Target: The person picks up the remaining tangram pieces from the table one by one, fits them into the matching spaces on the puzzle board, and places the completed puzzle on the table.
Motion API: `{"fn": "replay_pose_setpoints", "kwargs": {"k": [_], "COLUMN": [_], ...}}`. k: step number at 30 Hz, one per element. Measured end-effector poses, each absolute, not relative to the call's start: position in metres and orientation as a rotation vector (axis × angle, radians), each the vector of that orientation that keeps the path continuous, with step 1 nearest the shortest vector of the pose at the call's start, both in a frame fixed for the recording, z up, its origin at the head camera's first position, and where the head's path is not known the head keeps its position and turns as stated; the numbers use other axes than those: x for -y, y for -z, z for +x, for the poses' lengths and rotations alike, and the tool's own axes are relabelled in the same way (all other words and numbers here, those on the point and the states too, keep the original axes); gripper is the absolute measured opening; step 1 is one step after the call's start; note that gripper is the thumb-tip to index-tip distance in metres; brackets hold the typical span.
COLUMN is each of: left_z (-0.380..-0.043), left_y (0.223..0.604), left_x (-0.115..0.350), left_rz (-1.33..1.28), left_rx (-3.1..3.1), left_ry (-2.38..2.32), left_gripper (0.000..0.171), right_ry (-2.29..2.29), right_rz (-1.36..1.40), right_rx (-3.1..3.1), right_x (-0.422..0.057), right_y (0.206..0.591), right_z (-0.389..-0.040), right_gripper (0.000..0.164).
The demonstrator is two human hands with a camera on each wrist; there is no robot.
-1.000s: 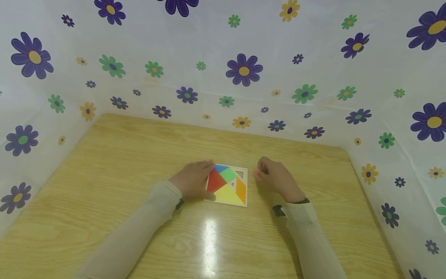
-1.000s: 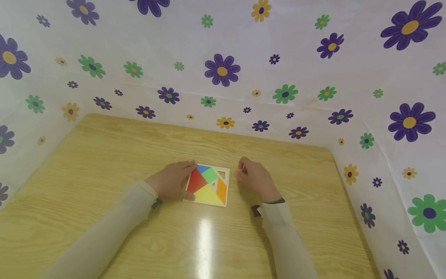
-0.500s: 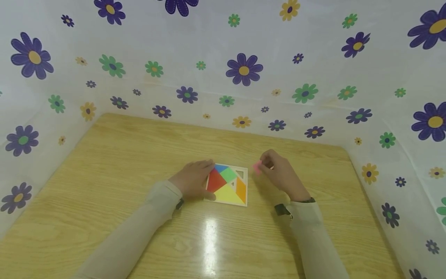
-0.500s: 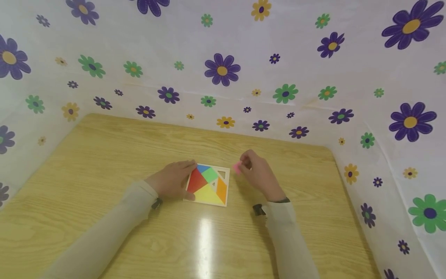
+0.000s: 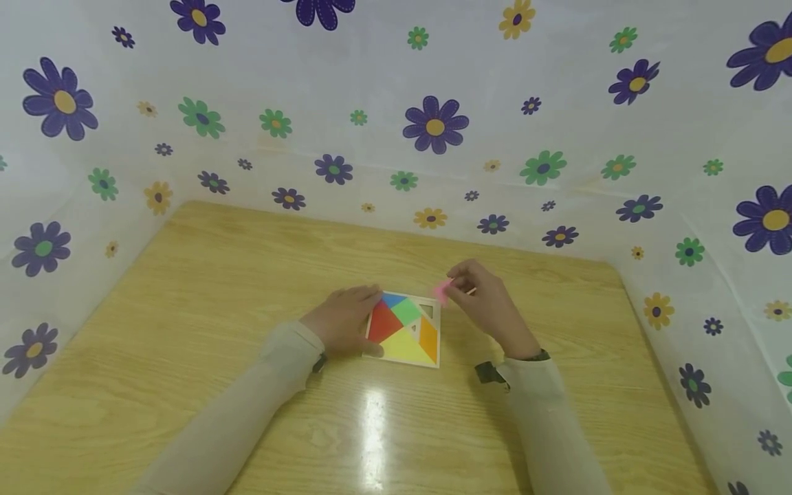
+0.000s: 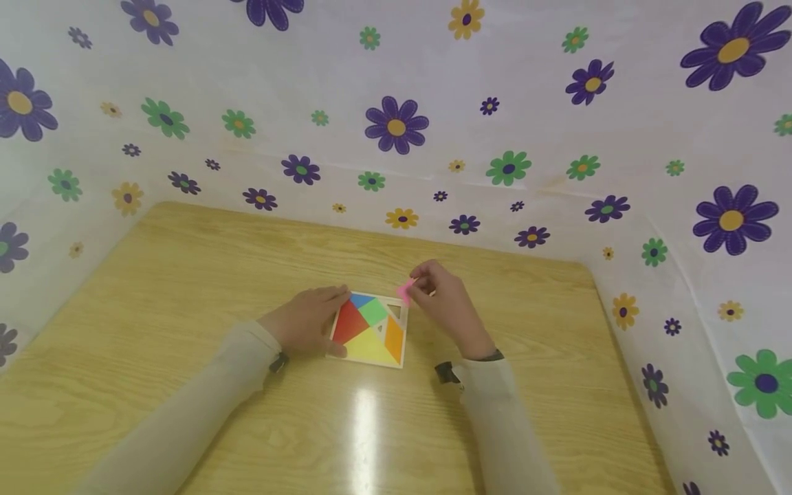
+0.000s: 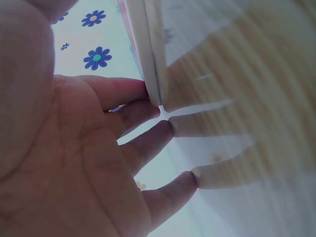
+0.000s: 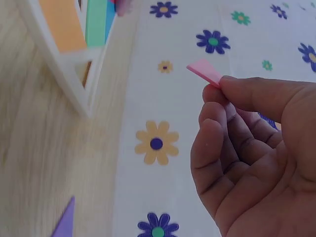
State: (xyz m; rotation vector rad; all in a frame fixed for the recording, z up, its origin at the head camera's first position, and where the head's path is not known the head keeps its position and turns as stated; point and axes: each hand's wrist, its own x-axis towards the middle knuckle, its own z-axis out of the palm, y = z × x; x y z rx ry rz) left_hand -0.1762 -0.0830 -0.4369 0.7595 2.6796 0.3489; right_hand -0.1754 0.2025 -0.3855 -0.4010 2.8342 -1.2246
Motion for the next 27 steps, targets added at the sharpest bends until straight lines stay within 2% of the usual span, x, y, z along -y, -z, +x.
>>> {"fn": "replay_pose_setpoints", "kwargs": {"k": [8,27], "left_z": [-0.174,-0.176], "left_y": [0.433,0.436], "left_x": [0.083,0.083], "left_rz": [0.777,0.783], "left_rx": [-2.68,-2.671], "left_ry": [-0.365,-0.366], "left_gripper": [0.11,0.109], "right_ry": [1.199,1.071], "right_rz": [-0.474,-0.442], "right_rx": [-2.733,-2.611], "right_x": [-0.181,-0.173], "right_y": [0.4,0.417], "right_z": [-0.171,-0.171], "right_gripper": [0.014,0.011]}}
